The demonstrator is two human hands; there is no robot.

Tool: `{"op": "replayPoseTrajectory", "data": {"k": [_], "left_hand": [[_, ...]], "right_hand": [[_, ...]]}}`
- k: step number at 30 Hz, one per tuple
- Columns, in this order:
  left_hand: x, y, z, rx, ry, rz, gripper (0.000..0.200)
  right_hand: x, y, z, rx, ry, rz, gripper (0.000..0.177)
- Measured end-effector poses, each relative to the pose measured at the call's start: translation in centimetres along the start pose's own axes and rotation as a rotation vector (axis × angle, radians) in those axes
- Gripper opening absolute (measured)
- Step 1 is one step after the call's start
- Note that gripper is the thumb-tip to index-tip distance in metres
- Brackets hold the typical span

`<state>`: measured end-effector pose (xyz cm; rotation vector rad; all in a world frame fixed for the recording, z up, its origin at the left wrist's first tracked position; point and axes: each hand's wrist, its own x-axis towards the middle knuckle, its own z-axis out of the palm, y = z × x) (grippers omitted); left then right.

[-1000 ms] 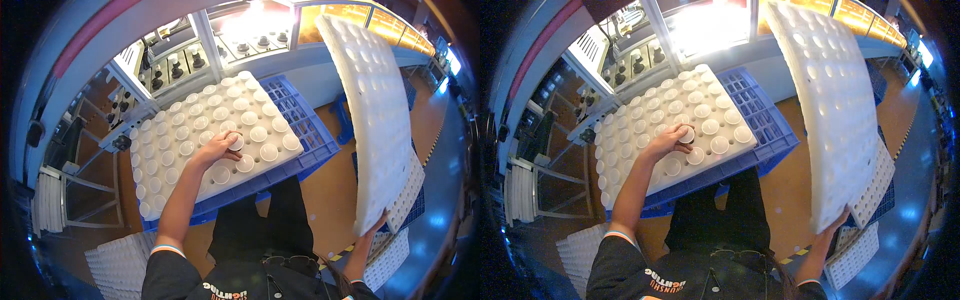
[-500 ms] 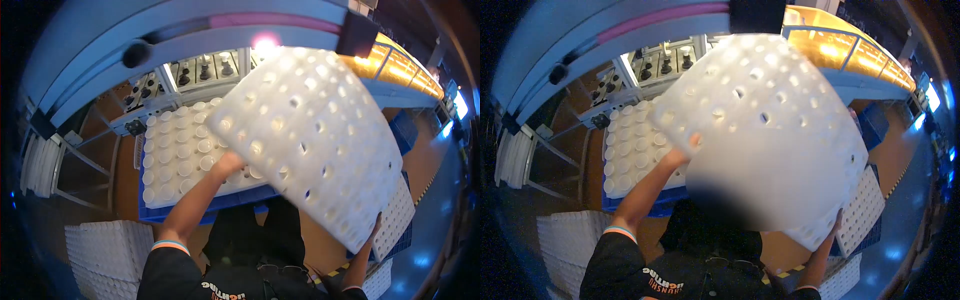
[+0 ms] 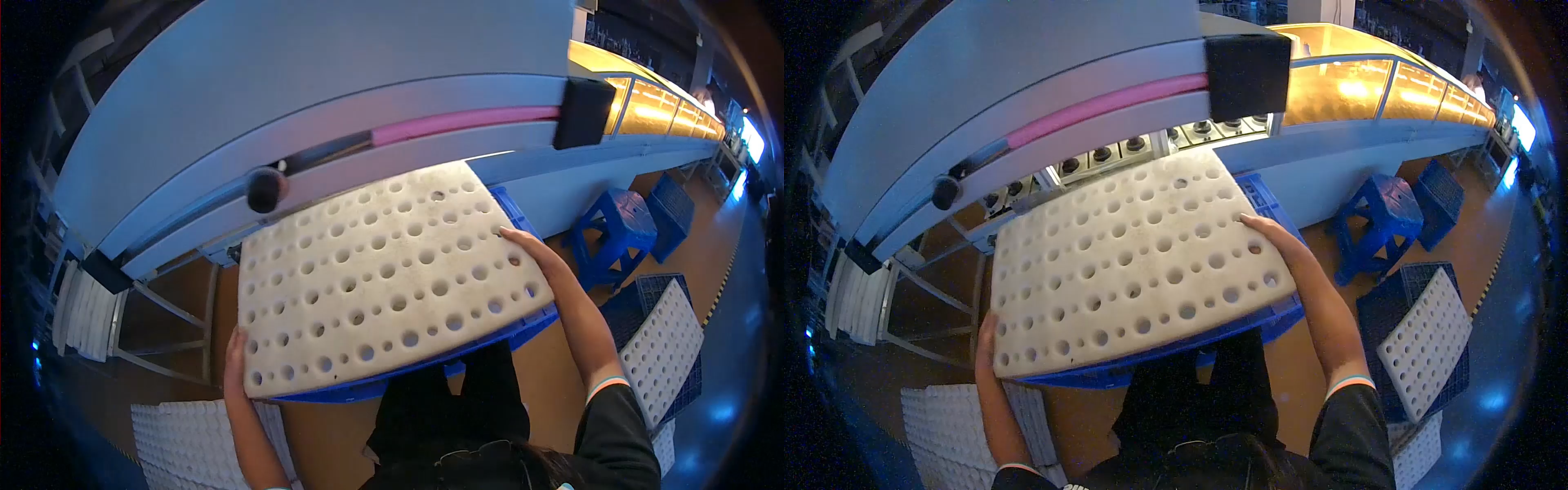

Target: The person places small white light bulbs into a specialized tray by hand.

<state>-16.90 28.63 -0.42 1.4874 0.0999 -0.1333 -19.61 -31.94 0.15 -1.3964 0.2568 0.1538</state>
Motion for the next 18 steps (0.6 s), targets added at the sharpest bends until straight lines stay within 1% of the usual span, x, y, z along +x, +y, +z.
{"op": "replayPoseTrajectory", "data": {"k": [1, 2, 4, 5, 6, 7, 8, 9, 10, 11, 12, 13, 15, 16, 17, 18], "left_hand": [[0.6, 0.0, -0.1, 0.187, -0.014, 0.019, 0.054], [0.9, -0.2, 0.2, 0.208, 0.013, -0.002, 0.054], [2.2, -0.6, 0.0, 0.241, -0.015, 0.012, 0.058], [2.6, -0.8, 0.1, 0.276, -0.046, 0.020, 0.061], [2.9, -0.4, 0.6, 0.266, -0.036, -0.031, 0.063], [3.3, -0.3, 0.9, 0.264, -0.036, -0.036, 0.063], [3.6, -0.1, 1.4, 0.383, 0.051, 0.001, 0.060], [4.0, 0.2, 1.9, 0.501, 0.139, 0.043, 0.058], [4.6, 0.7, 2.6, 0.505, 0.139, 0.046, 0.058], [5.0, 1.2, 3.2, 0.711, 0.227, 0.290, 0.060], [5.3, 1.5, 4.1, 0.910, 0.309, 0.534, 0.062], [5.7, 1.4, 5.9, 0.918, 0.302, 0.527, 0.062], [6.8, 0.4, 11.6, 0.127, 0.134, 0.437, 0.062], [7.5, 0.3, 14.5, -0.268, 0.051, 0.378, 0.062], [8.1, 0.4, 17.2, -0.384, 0.090, 0.293, 0.061], [9.0, 0.7, 19.8, -0.501, 0.128, 0.208, 0.061]], "right_hand": [[1.3, -0.2, 0.3, -0.165, 0.067, 0.015, 0.052], [1.9, 0.0, 0.6, -0.166, 0.063, 0.010, 0.052], [2.3, 0.7, 1.0, -0.824, 0.373, -0.185, 0.049], [2.4, 1.2, 1.1, -0.826, 0.372, -0.183, 0.049], [2.1, 1.3, 1.5, -0.975, 0.462, -0.252, 0.049], [1.8, 1.2, 2.0, -1.124, 0.552, -0.323, 0.048], [1.6, 1.1, 2.5, -1.256, 0.615, -0.346, 0.048], [1.4, 0.5, 3.6, -1.255, 0.615, -0.346, 0.048], [1.6, -0.2, 4.9, -1.197, 0.642, -0.579, 0.047], [2.0, -0.4, 6.3, -1.125, 0.663, -0.805, 0.047], [2.8, -0.7, 7.7, -1.004, 0.586, -0.780, 0.047], [3.5, -0.9, 9.4, -0.885, 0.508, -0.750, 0.048], [5.4, -0.6, 14.3, -0.202, 0.333, -0.552, 0.045], [6.6, -0.4, 16.3, -0.010, 0.292, -0.498, 0.047], [7.9, 0.1, 18.0, 0.180, 0.248, -0.440, 0.049], [10.0, 0.9, 19.4, 0.289, 0.221, -0.431, 0.051]]}}
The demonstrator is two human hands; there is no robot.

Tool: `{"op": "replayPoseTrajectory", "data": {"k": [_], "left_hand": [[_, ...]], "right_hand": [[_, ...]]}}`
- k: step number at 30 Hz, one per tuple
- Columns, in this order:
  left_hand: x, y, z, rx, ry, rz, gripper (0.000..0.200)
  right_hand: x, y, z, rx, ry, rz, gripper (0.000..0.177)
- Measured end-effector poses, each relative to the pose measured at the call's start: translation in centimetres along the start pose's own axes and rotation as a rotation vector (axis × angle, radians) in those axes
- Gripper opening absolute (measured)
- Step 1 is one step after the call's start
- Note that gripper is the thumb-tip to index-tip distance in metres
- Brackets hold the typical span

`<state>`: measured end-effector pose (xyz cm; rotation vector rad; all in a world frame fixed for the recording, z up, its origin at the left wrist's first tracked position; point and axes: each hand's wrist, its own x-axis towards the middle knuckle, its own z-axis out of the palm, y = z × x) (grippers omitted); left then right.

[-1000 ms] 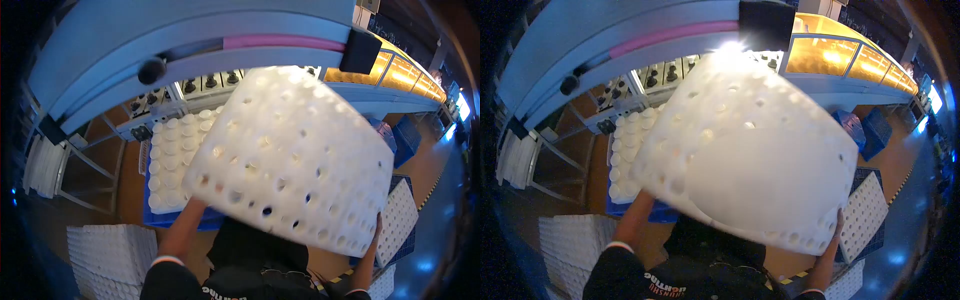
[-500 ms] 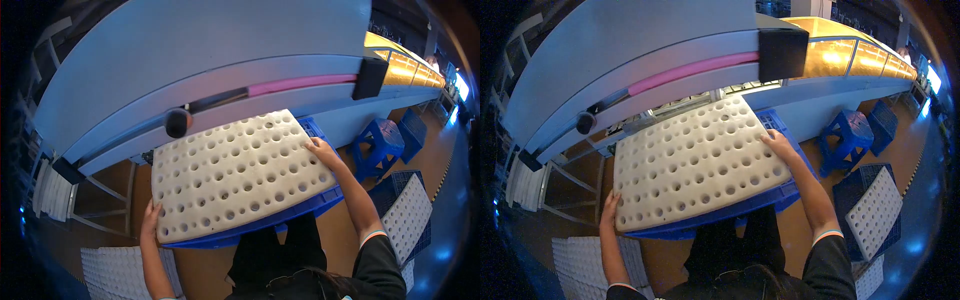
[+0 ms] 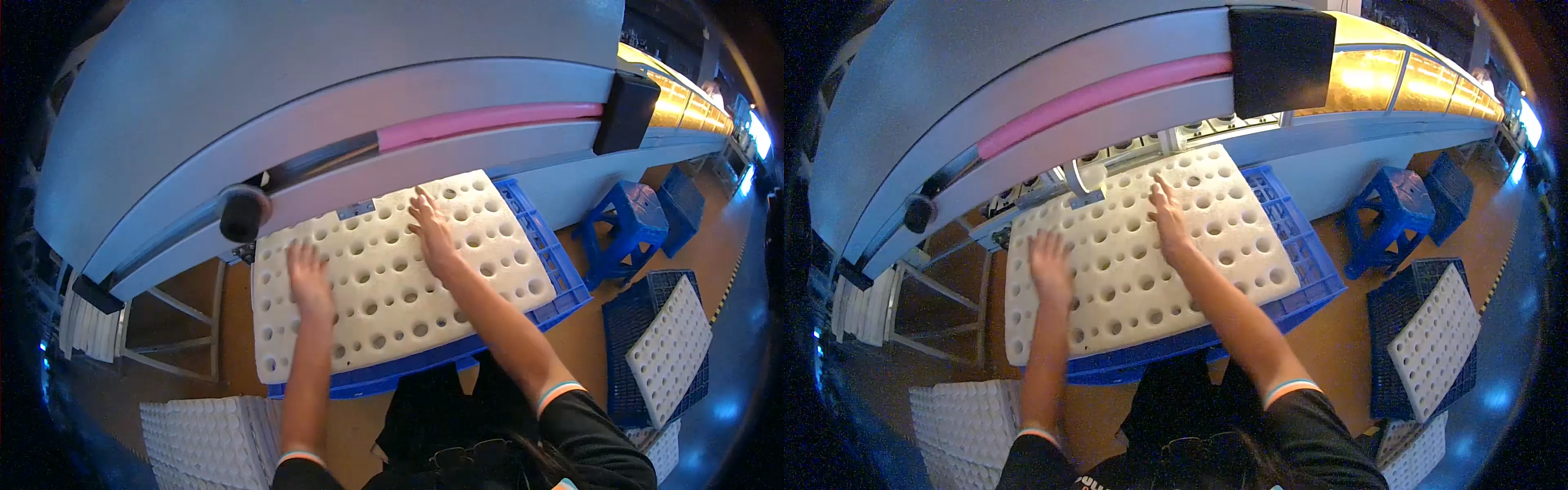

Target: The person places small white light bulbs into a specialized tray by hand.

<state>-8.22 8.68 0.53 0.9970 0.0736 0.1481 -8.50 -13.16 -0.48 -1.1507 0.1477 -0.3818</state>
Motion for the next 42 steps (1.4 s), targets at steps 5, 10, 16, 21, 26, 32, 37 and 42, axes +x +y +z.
{"op": "replayPoseTrajectory", "data": {"k": [5, 10, 16, 21, 26, 32, 37, 42], "left_hand": [[3.3, -3.9, 4.2, 0.471, 0.000, 0.356, 0.049], [1.5, -6.0, 5.0, 0.913, -0.355, 0.457, 0.043], [2.1, -6.2, 3.8, 0.925, -0.517, 0.470, 0.045], [1.6, -5.0, 4.2, 1.215, -0.680, 0.688, 0.045], [1.5, -2.9, 4.2, 1.236, -0.581, 0.565, 0.040], [15.8, -0.1, -5.9, 1.389, -0.089, 0.333, 0.033], [23.2, 0.8, -13.5, 1.560, 0.019, 0.255, 0.043], [33.4, 1.5, -20.7, 1.777, -0.022, 0.178, 0.056]], "right_hand": [[1.4, 2.4, 1.5, -0.499, -0.069, -0.382, 0.050], [-1.1, 1.7, 3.1, -1.020, -0.311, -0.422, 0.044], [-0.4, 2.4, 2.4, -0.932, -0.267, -0.434, 0.046], [0.2, 1.5, 1.7, -0.664, -0.253, -0.242, 0.042], [1.6, 1.2, 1.2, -0.853, -0.273, -0.337, 0.048], [-0.7, -0.2, -3.1, -1.240, -0.325, -0.473, 0.043], [-1.2, -0.2, -2.5, -1.375, -0.379, -0.413, 0.028], [-1.2, 0.2, -3.2, -1.156, -0.341, -0.404, 0.029]]}}
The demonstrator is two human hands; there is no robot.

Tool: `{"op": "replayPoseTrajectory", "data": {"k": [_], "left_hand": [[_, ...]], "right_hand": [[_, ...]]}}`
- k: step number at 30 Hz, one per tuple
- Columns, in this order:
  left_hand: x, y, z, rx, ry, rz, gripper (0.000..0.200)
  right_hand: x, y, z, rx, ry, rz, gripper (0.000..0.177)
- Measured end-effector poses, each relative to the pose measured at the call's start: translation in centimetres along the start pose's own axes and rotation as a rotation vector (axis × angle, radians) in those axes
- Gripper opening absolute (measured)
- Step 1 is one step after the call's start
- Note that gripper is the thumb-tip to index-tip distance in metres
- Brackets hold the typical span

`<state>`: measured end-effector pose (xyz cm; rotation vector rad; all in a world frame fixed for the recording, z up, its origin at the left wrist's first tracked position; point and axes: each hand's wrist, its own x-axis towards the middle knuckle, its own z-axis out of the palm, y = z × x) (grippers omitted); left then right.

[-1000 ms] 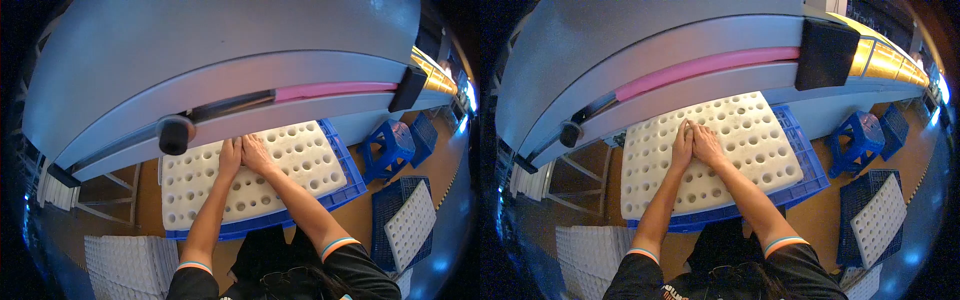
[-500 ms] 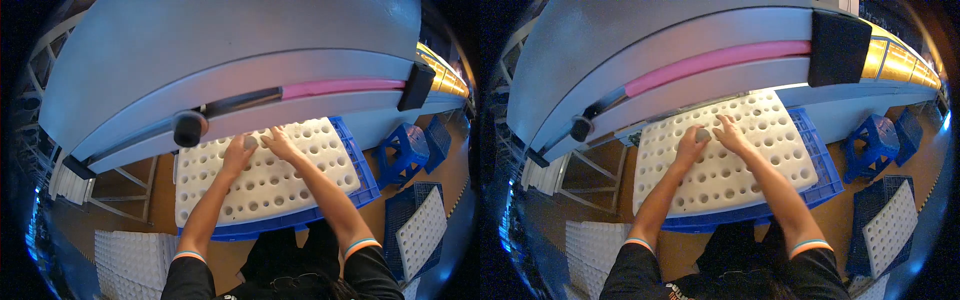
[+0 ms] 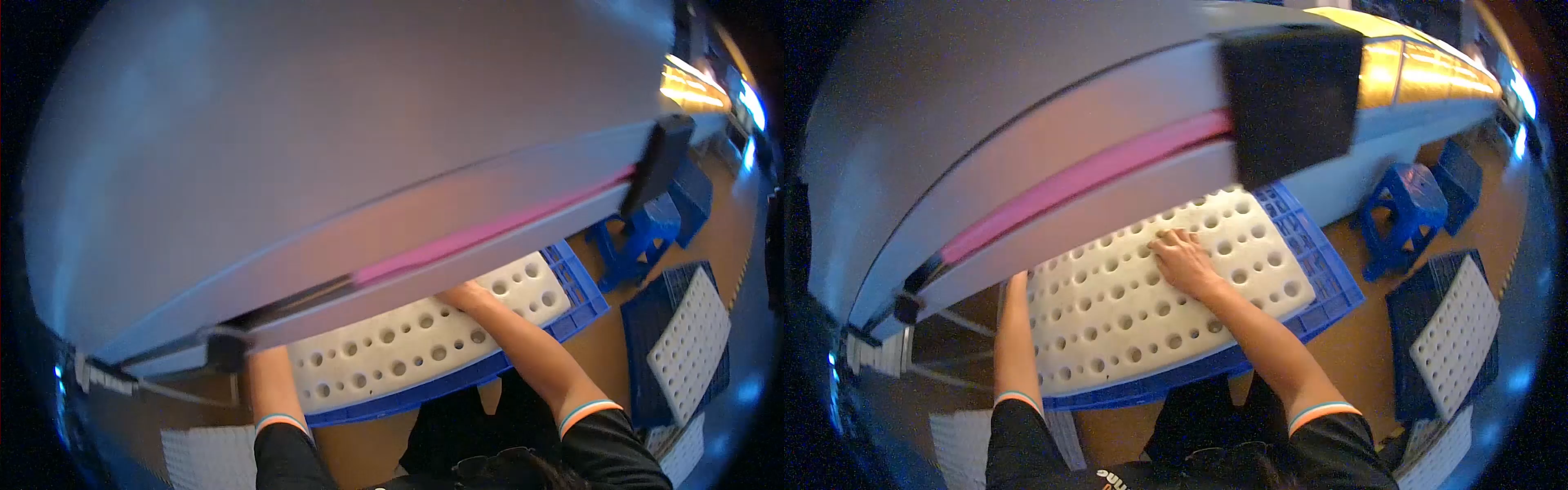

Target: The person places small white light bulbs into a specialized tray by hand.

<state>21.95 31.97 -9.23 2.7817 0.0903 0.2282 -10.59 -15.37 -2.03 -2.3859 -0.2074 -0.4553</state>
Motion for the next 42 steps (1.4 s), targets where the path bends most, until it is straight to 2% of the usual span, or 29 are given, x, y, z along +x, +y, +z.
{"op": "replayPoseTrajectory", "data": {"k": [2, 4, 5, 6, 7, 9, 10, 12, 14, 16, 18, 20, 21, 23, 24, 26, 27, 29, 30, 33, 35, 37, 38, 42], "left_hand": [[0.9, 4.7, -0.4, 0.060, -0.021, 0.034, 0.059], [-6.4, 9.5, -1.4, 0.075, 0.139, -0.072, 0.054], [-10.3, 9.6, -3.3, 0.081, 0.221, -0.127, 0.052], [-12.2, 13.5, -5.4, 0.087, 0.302, -0.186, 0.050], [-12.1, 13.4, -5.0, 0.099, 0.293, -0.171, 0.050], [-12.1, 12.4, -4.3, 0.001, 0.454, -0.184, 0.052], [-11.1, 11.0, -3.4, 0.011, 0.454, -0.188, 0.052], [-9.0, 7.8, -1.6, -0.091, 0.973, 0.286, 0.051], [-10.7, 10.9, -1.6, -0.684, 0.695, 0.185, 0.049], [-11.0, 13.7, 0.9, -1.537, 0.027, -0.172, 0.051], [-19.7, 24.1, -0.7, -1.891, -0.192, -0.077, 0.055], [-19.0, 23.5, 2.3, -2.333, -1.006, 0.004, 0.058], [-20.4, 25.3, 1.4, -2.349, -0.984, 0.010, 0.058], [-24.1, 29.6, -1.9, -2.079, -0.604, -0.233, 0.056], [-23.4, 29.1, -1.1, -2.088, -0.573, -0.233, 0.056], [-21.4, 27.5, 1.2, -2.197, -0.795, -0.189, 0.054], [-22.0, 27.8, 1.0, -2.212, -0.771, -0.185, 0.054], [-23.4, 29.3, 0.6, -2.154, -0.635, -0.327, 0.048], [-23.4, 29.6, 0.5, -2.039, -0.548, -0.235, 0.045], [-25.0, 30.6, 0.0, -1.971, -0.482, -0.143, 0.046], [-26.1, 31.1, -1.1, -1.882, -0.387, -0.159, 0.051], [-26.3, 30.9, -1.3, -1.892, -0.405, -0.026, 0.053], [-26.1, 31.1, -1.3, -1.888, -0.416, -0.068, 0.052], [-25.9, 30.5, -0.5, -1.917, -0.429, -0.041, 0.045]], "right_hand": [[0.0, -0.3, 0.1, 0.097, 0.039, -0.005, 0.026], [0.0, -1.0, -0.8, 0.063, 0.014, 0.042, 0.025], [0.0, -1.2, -1.1, 0.030, -0.038, 0.065, 0.025], [0.0, -0.6, -0.8, -0.034, -0.052, 0.018, 0.025], [-0.2, -0.7, -1.0, -0.025, -0.045, 0.036, 0.025], [-0.4, -0.9, -1.1, -0.017, 0.006, 0.002, 0.025], [-0.2, 0.0, -0.1, -0.079, 0.087, -0.077, 0.025], [-0.1, 0.0, -0.2, -0.082, 0.106, -0.080, 0.026], [0.0, 0.1, 0.0, -0.105, 0.123, -0.078, 0.027], [0.1, 0.6, 0.6, -0.074, 0.168, -0.106, 0.026], [-0.2, 0.6, 0.6, -0.083, 0.157, -0.135, 0.024], [-0.2, 0.5, 0.3, -0.040, 0.159, -0.112, 0.021], [-0.1, 0.6, 0.1, -0.043, 0.147, -0.129, 0.021], [-0.1, 0.8, 0.3, -0.016, 0.134, -0.098, 0.019], [0.0, 0.9, 0.2, -0.030, 0.140, -0.117, 0.018], [0.1, 0.8, 0.3, -0.022, 0.130, -0.112, 0.017], [0.1, 0.7, 0.3, -0.026, 0.132, -0.080, 0.017], [0.1, 0.6, 0.1, -0.026, 0.113, -0.087, 0.017], [0.1, 0.5, 0.0, -0.031, 0.124, -0.093, 0.017], [0.1, 0.4, 0.0, -0.003, 0.130, -0.127, 0.017], [0.3, 0.4, 0.0, 0.024, 0.139, -0.154, 0.016], [0.1, 0.2, 0.0, 0.004, 0.145, -0.134, 0.016], [0.0, 0.2, 0.0, -0.004, 0.142, -0.129, 0.016], [0.0, 0.0, -0.1, -0.009, 0.130, -0.130, 0.015]]}}
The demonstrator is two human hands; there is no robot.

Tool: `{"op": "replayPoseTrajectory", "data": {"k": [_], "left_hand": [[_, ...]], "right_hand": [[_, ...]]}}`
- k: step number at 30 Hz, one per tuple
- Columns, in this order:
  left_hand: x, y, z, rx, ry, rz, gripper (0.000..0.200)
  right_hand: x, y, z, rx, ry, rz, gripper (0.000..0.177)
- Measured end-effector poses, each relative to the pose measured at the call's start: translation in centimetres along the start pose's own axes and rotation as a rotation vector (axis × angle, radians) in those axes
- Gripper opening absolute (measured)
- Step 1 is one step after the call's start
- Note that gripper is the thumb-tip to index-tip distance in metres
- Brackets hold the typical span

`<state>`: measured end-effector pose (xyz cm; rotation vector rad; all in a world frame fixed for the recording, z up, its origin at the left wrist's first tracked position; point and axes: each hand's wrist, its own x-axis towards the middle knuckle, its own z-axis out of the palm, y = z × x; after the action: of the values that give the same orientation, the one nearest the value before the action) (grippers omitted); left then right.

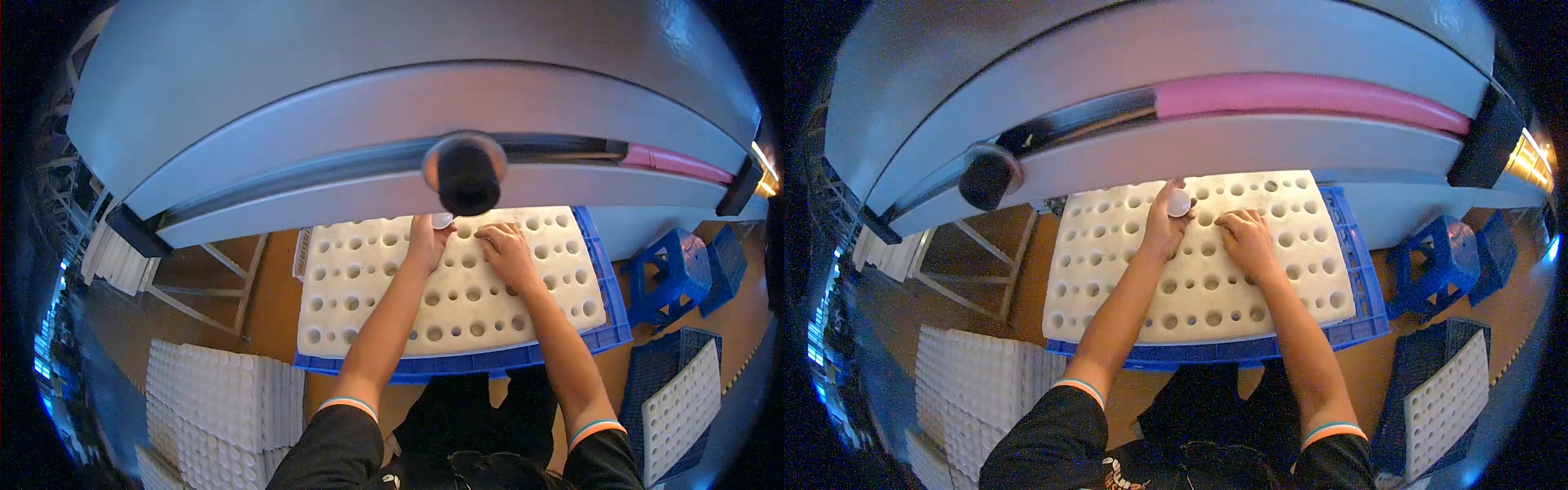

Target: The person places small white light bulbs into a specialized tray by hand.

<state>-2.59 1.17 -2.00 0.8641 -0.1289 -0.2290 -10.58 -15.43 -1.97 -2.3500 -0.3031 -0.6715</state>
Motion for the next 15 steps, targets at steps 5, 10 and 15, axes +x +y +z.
{"op": "replayPoseTrajectory", "data": {"k": [5, 10, 15], "left_hand": [[0.2, 0.4, 0.1, 0.069, 0.034, 0.197, 0.033], [3.4, 2.1, -4.2, 0.155, 0.436, 0.394, 0.024], [8.8, 9.0, -18.8, -0.010, 0.355, 0.300, 0.032]], "right_hand": [[0.1, 0.4, 0.1, 0.008, -0.006, 0.002, 0.015], [0.1, 0.8, 0.1, 0.033, -0.018, -0.007, 0.016], [0.1, 0.6, -0.2, 0.047, -0.031, 0.003, 0.017]]}}
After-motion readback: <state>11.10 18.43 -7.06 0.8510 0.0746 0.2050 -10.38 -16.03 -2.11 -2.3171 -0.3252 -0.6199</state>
